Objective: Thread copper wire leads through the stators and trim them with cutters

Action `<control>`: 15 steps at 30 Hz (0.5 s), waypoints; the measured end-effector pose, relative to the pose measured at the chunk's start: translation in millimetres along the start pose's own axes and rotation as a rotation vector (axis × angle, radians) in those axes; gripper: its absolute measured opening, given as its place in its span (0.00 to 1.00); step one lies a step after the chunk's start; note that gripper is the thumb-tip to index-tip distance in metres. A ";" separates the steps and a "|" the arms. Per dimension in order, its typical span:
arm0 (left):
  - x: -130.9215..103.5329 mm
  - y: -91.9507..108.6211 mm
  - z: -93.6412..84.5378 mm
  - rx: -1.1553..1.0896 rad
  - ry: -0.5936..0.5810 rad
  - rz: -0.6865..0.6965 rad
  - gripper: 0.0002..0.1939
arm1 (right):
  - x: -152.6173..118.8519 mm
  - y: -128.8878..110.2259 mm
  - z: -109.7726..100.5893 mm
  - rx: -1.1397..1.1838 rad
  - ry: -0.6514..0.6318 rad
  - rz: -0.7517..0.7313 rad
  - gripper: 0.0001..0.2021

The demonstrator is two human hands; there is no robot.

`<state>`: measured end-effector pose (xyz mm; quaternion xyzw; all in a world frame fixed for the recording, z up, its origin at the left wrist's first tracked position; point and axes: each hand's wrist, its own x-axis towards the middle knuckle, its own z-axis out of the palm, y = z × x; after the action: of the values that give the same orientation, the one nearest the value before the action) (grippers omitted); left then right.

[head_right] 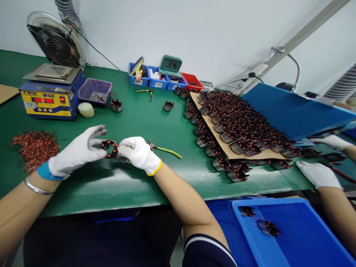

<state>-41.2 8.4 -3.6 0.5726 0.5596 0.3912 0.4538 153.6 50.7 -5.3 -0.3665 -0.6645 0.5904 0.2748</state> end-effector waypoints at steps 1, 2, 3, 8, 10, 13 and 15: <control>-0.1 1.7 -3.7 -0.139 -0.123 -0.113 0.44 | -1.4 -2.0 0.4 0.003 0.005 0.008 0.09; -0.4 3.2 -6.2 -0.240 -0.250 -0.216 0.38 | -2.3 -3.5 0.7 0.008 0.006 0.019 0.08; -0.8 4.5 -7.1 -0.302 -0.362 -0.291 0.33 | -2.8 -4.6 0.8 0.016 0.010 0.029 0.08; -5.7 8.5 1.8 -0.391 -0.349 -0.158 0.28 | -2.5 -6.2 -0.8 0.094 -0.009 0.046 0.09; -9.1 9.3 3.7 -0.453 -0.305 -0.027 0.31 | -3.8 -7.9 -2.4 0.140 -0.024 0.044 0.09; -16.2 10.6 1.2 -0.468 -0.337 0.207 0.32 | -8.5 -12.9 -4.3 0.230 -0.003 0.016 0.08; -21.7 11.5 -1.3 -0.322 -0.282 0.405 0.31 | -12.5 -17.0 -4.4 0.251 -0.024 0.010 0.08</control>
<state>-40.6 -12.7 9.0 0.6419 0.2961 0.4741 0.5249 161.6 42.5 13.0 -0.3252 -0.5867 0.6748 0.3078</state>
